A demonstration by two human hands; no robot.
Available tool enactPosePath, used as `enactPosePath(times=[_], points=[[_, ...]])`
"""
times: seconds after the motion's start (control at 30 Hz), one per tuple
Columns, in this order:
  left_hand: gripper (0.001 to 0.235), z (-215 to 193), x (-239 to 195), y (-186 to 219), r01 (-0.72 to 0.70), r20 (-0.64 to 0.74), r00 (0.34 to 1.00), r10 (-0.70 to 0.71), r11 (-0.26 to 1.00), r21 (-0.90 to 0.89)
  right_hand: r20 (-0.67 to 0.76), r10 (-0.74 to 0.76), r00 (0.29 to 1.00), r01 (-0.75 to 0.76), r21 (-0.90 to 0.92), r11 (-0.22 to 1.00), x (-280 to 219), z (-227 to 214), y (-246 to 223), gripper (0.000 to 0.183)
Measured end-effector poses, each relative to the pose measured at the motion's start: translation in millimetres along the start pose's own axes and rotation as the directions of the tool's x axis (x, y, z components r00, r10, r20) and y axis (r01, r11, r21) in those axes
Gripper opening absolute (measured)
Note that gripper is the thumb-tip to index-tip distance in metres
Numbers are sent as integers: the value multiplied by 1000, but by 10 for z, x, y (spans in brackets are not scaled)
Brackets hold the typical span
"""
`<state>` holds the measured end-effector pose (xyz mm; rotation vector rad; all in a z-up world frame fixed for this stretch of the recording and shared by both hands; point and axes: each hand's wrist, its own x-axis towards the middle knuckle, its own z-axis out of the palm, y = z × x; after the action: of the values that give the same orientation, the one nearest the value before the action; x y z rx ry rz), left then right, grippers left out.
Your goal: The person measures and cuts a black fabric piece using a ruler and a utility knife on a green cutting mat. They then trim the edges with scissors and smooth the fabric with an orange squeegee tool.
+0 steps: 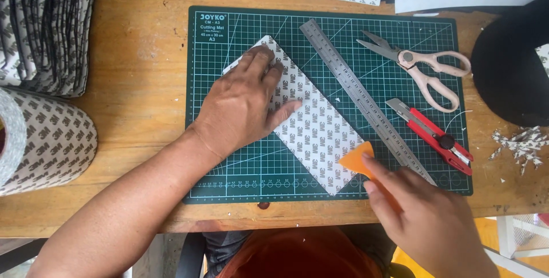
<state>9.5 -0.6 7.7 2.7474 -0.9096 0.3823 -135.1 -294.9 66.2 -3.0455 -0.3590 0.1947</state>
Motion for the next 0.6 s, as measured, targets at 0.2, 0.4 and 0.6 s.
enactPosePath(times=[0.2, 0.4, 0.6], points=[[73, 60, -8, 0, -12, 27, 1000, 10, 999, 45, 77, 71, 995, -65, -74, 995, 272, 13, -72, 54], [74, 57, -2, -11, 22, 92, 996, -22, 1000, 0, 94, 69, 993, -63, -67, 996, 60, -22, 127, 50], [72, 42, 1, -3, -24, 13, 1000, 24, 998, -53, 35, 156, 987, -155, -27, 987, 89, -89, 16, 52]])
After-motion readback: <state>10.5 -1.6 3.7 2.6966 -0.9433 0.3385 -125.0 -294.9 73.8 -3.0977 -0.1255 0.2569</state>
